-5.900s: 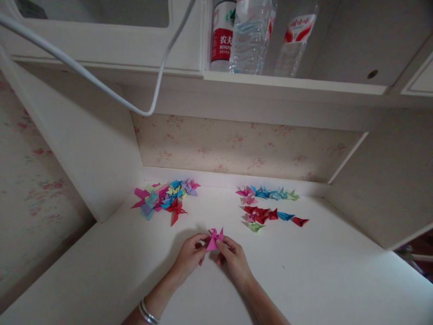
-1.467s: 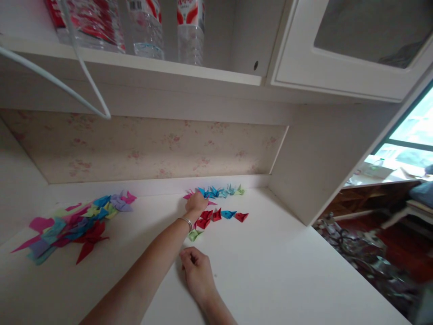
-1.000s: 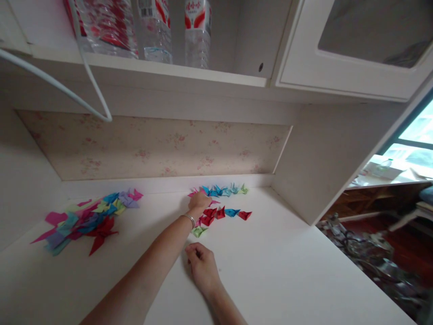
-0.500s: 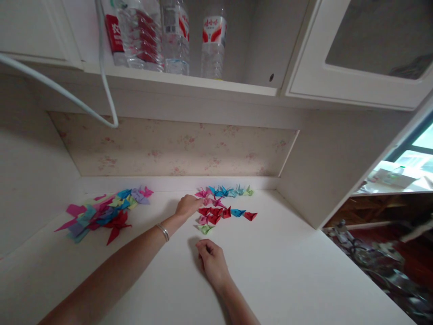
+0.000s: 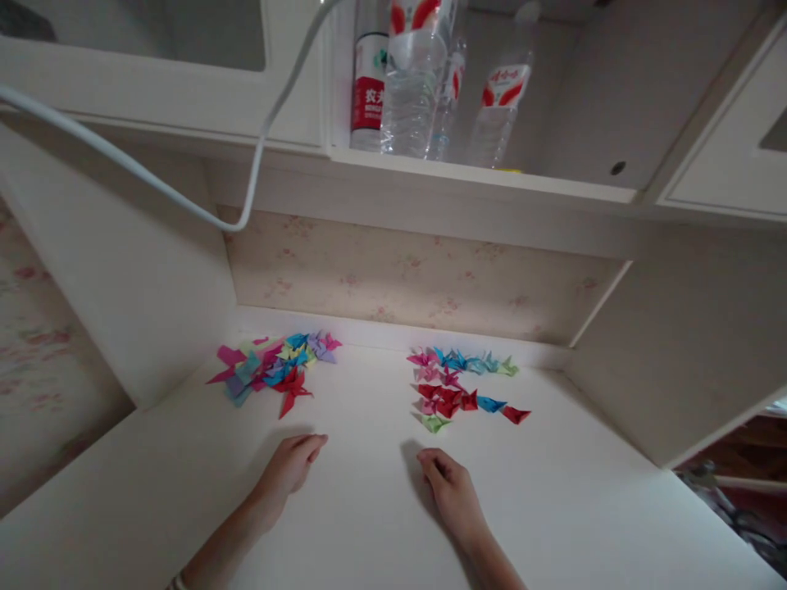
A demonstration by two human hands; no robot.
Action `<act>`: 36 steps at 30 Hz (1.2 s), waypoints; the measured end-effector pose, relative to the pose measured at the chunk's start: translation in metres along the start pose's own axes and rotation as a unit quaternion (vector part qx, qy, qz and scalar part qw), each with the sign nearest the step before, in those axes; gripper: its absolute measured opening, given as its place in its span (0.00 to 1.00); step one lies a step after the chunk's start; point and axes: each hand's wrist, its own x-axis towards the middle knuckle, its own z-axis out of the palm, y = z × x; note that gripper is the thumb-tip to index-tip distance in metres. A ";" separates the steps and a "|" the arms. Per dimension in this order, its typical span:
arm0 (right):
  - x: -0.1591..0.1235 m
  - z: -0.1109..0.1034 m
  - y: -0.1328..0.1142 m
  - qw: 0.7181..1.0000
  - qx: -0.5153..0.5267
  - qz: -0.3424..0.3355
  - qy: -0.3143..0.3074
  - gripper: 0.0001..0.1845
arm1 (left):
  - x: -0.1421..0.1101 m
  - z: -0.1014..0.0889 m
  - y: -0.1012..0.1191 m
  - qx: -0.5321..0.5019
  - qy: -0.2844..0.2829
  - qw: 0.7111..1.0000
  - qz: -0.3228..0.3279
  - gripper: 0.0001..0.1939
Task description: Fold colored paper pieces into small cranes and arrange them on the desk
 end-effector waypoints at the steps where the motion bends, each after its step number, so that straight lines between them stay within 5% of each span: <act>1: 0.002 0.002 -0.001 1.000 -0.019 -0.001 0.003 0.21 | 0.001 -0.009 -0.005 -0.017 0.000 1.000 -0.002 0.20; 6: 0.022 0.034 -0.024 0.996 -0.079 -0.017 -0.025 0.21 | 0.011 -0.030 -0.012 -0.064 -0.040 0.997 0.010 0.17; 9: 0.043 0.081 -0.052 0.990 -0.079 -0.074 -0.085 0.19 | 0.013 -0.031 -0.009 -0.113 -0.048 0.992 -0.009 0.17; 14: 0.084 0.172 -0.092 0.976 -0.156 -0.116 -0.101 0.21 | 0.012 -0.036 -0.011 -0.163 -0.036 0.986 -0.019 0.17; 19: 0.109 0.219 -0.104 0.971 -0.185 -0.120 -0.091 0.16 | 0.019 -0.037 -0.017 -0.177 -0.026 0.984 -0.029 0.17; 24: 0.109 0.219 -0.104 0.968 -0.204 -0.129 -0.064 0.14 | 0.025 -0.038 -0.018 -0.202 0.015 0.979 -0.031 0.18; 31: 0.074 0.177 -0.104 0.954 -0.241 -0.172 -0.055 0.14 | 0.024 -0.052 -0.011 -0.015 0.154 0.970 0.186 0.15; 33: 0.059 0.162 -0.105 0.938 -0.277 -0.196 -0.068 0.14 | 0.024 -0.052 -0.012 0.027 0.155 0.960 0.231 0.14; 36: 0.037 0.142 -0.108 0.917 -0.328 -0.211 -0.083 0.13 | 0.020 -0.046 -0.013 0.050 0.084 0.960 0.262 0.21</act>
